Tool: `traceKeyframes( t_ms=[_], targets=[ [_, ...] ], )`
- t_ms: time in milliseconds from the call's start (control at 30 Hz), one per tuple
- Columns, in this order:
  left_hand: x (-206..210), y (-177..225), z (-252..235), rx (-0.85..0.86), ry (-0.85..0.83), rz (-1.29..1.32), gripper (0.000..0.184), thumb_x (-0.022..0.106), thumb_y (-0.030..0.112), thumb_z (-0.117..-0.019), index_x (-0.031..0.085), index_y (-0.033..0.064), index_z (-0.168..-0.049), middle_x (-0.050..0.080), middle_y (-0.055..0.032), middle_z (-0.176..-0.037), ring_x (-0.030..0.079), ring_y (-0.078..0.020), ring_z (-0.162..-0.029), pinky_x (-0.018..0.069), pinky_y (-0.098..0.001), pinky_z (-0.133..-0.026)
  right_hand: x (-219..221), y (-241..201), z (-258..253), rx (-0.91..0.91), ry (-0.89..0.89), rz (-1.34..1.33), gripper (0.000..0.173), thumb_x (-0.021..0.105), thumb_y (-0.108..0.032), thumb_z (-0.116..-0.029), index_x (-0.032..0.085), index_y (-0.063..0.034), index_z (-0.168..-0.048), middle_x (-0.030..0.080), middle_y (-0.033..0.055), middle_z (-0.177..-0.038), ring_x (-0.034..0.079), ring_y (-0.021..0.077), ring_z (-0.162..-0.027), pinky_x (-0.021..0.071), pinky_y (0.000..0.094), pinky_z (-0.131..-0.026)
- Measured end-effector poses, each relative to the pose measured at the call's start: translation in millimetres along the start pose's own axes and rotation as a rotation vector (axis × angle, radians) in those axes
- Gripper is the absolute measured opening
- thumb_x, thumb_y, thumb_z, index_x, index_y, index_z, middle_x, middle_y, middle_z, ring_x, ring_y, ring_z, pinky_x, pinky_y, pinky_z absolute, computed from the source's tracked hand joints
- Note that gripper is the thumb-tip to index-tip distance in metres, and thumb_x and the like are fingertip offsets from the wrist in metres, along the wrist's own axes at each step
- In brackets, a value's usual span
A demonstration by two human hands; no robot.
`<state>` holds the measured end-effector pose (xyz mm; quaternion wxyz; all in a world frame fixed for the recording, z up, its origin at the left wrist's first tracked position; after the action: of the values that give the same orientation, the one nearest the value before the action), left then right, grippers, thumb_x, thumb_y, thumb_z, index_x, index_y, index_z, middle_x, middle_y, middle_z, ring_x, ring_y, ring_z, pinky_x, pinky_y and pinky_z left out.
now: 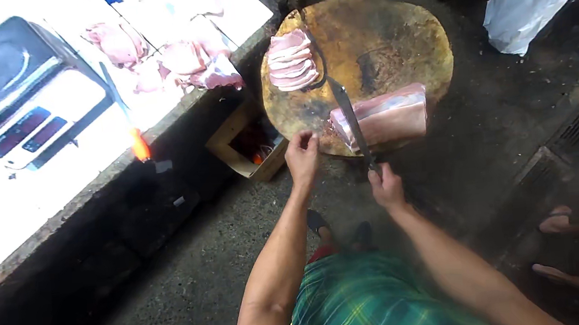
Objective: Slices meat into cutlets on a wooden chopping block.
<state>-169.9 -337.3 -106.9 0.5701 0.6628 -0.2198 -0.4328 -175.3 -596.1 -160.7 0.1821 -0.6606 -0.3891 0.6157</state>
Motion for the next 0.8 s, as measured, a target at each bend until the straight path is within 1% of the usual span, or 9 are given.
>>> traceKeyframes(
  t_ms=[67, 167, 367, 467, 533, 600, 667, 733, 800],
  targets=[
    [-8, 2, -6, -0.015, 0.011, -0.041, 0.026, 0.065, 0.023, -0.1005, 0.068, 0.0046, -0.118, 0.074, -0.0073, -0.107, 0.071, -0.0138, -0.095, 0.0595, -0.0368, -0.088, 2, 2, 0, 0.05, -0.04, 0.033, 0.054, 0.046, -0.047, -0.1065, 0.063, 0.0025, -0.121, 0.069, 0.0154, -0.077, 0.07, 0.0305, -0.067, 0.0593, 0.051, -0.064],
    [-3, 5, -8, -0.013, -0.088, -0.126, 0.027, 0.066, 0.023, -0.0996, 0.068, 0.0039, -0.118, 0.074, -0.0085, -0.108, 0.072, -0.0152, -0.097, 0.0601, -0.0389, -0.089, 3, 3, -1, 0.079, -0.06, 0.056, 0.056, 0.045, -0.049, -0.1066, 0.062, 0.0018, -0.122, 0.069, 0.015, -0.077, 0.07, 0.0308, -0.068, 0.059, 0.0514, -0.065],
    [57, 9, 9, 0.15, -0.326, -0.173, 0.023, 0.068, 0.024, -0.1, 0.071, 0.0058, -0.113, 0.074, -0.0062, -0.103, 0.073, -0.0136, -0.093, 0.0612, -0.0386, -0.09, 10, 9, 1, 0.078, -0.034, 0.074, 0.054, 0.046, -0.047, -0.1065, 0.062, 0.0035, -0.119, 0.068, 0.015, -0.075, 0.069, 0.0304, -0.066, 0.0591, 0.0506, -0.065],
    [58, 14, 13, 0.236, -0.161, -0.166, 0.02, 0.064, 0.019, -0.1008, 0.069, 0.0039, -0.113, 0.073, -0.0078, -0.104, 0.072, -0.0151, -0.094, 0.0613, -0.0378, -0.087, 13, 16, 5, 0.091, -0.016, 0.111, 0.053, 0.047, -0.046, -0.1064, 0.061, 0.0037, -0.119, 0.068, 0.0154, -0.075, 0.069, 0.0315, -0.066, 0.0589, 0.0514, -0.064],
    [37, 46, 21, 0.42, 0.094, -0.13, 0.021, 0.061, 0.009, -0.0984, 0.068, -0.0014, -0.115, 0.07, -0.0126, -0.107, 0.07, -0.0186, -0.096, 0.0614, -0.0358, -0.083, 14, 16, 5, 0.131, -0.061, 0.137, 0.05, 0.05, -0.043, -0.1059, 0.06, 0.0043, -0.121, 0.069, 0.0171, -0.077, 0.071, 0.0342, -0.069, 0.0593, 0.0533, -0.067],
    [16, 110, 25, 0.608, 0.148, -0.14, 0.021, 0.064, 0.009, -0.0971, 0.069, -0.0034, -0.114, 0.069, -0.0166, -0.112, 0.068, -0.0234, -0.104, 0.0591, -0.0377, -0.089, 13, 14, 4, 0.264, -0.191, 0.15, 0.051, 0.052, -0.042, -0.1061, 0.058, 0.003, -0.128, 0.072, 0.0215, -0.087, 0.073, 0.04, -0.081, 0.0587, 0.0585, -0.076],
    [11, 188, 23, 0.719, 0.001, -0.353, 0.03, 0.066, 0.022, -0.0979, 0.071, 0.0035, -0.121, 0.069, -0.0156, -0.122, 0.065, -0.027, -0.117, 0.0526, -0.0433, -0.1, 8, 12, 6, 0.311, -0.267, 0.163, 0.055, 0.047, -0.048, -0.1071, 0.057, 0.0011, -0.131, 0.072, 0.0211, -0.09, 0.073, 0.0397, -0.083, 0.0587, 0.0589, -0.076],
    [31, 254, 11, 0.696, -0.254, -0.697, 0.044, 0.062, 0.034, -0.0966, 0.063, 0.0146, -0.136, 0.064, -0.0107, -0.135, 0.056, -0.0297, -0.131, 0.0433, -0.0514, -0.109, 4, 9, 9, 0.274, -0.227, 0.135, 0.056, 0.046, -0.051, -0.1067, 0.057, -0.0009, -0.13, 0.07, 0.0182, -0.083, 0.072, 0.0357, -0.074, 0.059, 0.0569, -0.068],
    [69, 279, -2, 0.639, -0.513, -0.998, 0.052, 0.067, 0.035, -0.0888, 0.059, 0.0131, -0.136, 0.062, -0.0144, -0.134, 0.054, -0.037, -0.131, 0.0403, -0.0618, -0.106, 0, 3, 11, 0.258, -0.211, 0.118, 0.056, 0.044, -0.052, -0.1072, 0.056, -0.0015, -0.129, 0.069, 0.0167, -0.081, 0.07, 0.0335, -0.071, 0.0588, 0.0554, -0.066]
  ],
)
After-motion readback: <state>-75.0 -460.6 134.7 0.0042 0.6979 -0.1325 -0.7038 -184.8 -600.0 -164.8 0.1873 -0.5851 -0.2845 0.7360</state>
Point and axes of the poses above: each hand's wrist, its own z-axis away from the middle knuckle, its own x-axis out of the palm, y = z × x, the point moved 6 cm from there along -z, towards the middle knuckle
